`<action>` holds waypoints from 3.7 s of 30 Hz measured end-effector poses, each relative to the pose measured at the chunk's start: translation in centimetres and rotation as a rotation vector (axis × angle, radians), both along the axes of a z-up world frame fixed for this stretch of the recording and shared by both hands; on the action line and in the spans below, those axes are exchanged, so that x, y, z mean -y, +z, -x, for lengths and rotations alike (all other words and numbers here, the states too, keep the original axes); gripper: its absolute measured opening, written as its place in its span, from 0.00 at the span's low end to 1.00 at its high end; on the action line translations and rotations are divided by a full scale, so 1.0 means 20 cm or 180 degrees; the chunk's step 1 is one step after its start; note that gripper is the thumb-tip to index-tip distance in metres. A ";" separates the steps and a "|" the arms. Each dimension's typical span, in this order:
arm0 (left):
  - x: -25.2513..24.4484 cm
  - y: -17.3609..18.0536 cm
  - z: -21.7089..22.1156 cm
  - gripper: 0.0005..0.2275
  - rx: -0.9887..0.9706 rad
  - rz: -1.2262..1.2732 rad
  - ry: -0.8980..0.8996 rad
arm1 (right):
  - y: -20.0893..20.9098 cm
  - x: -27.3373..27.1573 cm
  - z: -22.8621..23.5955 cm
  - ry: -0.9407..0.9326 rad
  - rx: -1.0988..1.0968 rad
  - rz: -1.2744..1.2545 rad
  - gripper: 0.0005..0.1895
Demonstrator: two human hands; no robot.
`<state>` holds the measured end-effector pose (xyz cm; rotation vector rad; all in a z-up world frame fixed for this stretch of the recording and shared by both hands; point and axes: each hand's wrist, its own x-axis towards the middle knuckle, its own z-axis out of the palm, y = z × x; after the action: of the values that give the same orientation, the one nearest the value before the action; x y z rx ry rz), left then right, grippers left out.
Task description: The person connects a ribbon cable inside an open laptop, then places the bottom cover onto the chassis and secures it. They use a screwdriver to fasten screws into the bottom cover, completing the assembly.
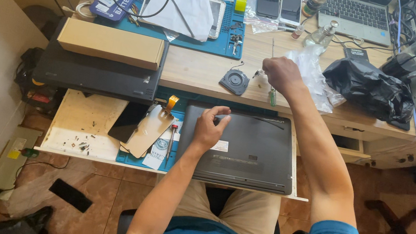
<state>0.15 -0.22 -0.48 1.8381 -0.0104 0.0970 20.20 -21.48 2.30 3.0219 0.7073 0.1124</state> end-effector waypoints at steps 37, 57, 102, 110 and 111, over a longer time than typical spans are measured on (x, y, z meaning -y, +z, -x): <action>-0.02 -0.01 0.01 0.10 0.0040 0.0049 -0.0041 | 0.16 -0.31 0.40 -0.0092 0.0971 -0.1566 0.08; 0.25 0.03 -0.45 0.13 0.1279 -0.2195 -0.0042 | 0.06 0.12 0.95 -0.1127 0.1238 -0.2398 0.08; 0.46 -0.01 -0.87 0.02 0.1076 -0.2838 0.0227 | -0.13 0.05 1.46 -0.1326 0.0652 -0.4512 0.04; 0.34 0.15 -0.80 0.05 0.1637 -0.1873 0.0384 | -0.06 0.04 1.47 -0.1242 0.0581 -0.4728 0.04; 0.31 0.21 -0.76 0.07 0.1762 -0.1583 0.0241 | -0.04 0.03 1.48 -0.1203 0.0531 -0.4894 0.04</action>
<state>15.35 -6.38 3.63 2.2490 -0.3820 0.7066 -9.45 -22.10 1.47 4.2669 -0.1875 1.4766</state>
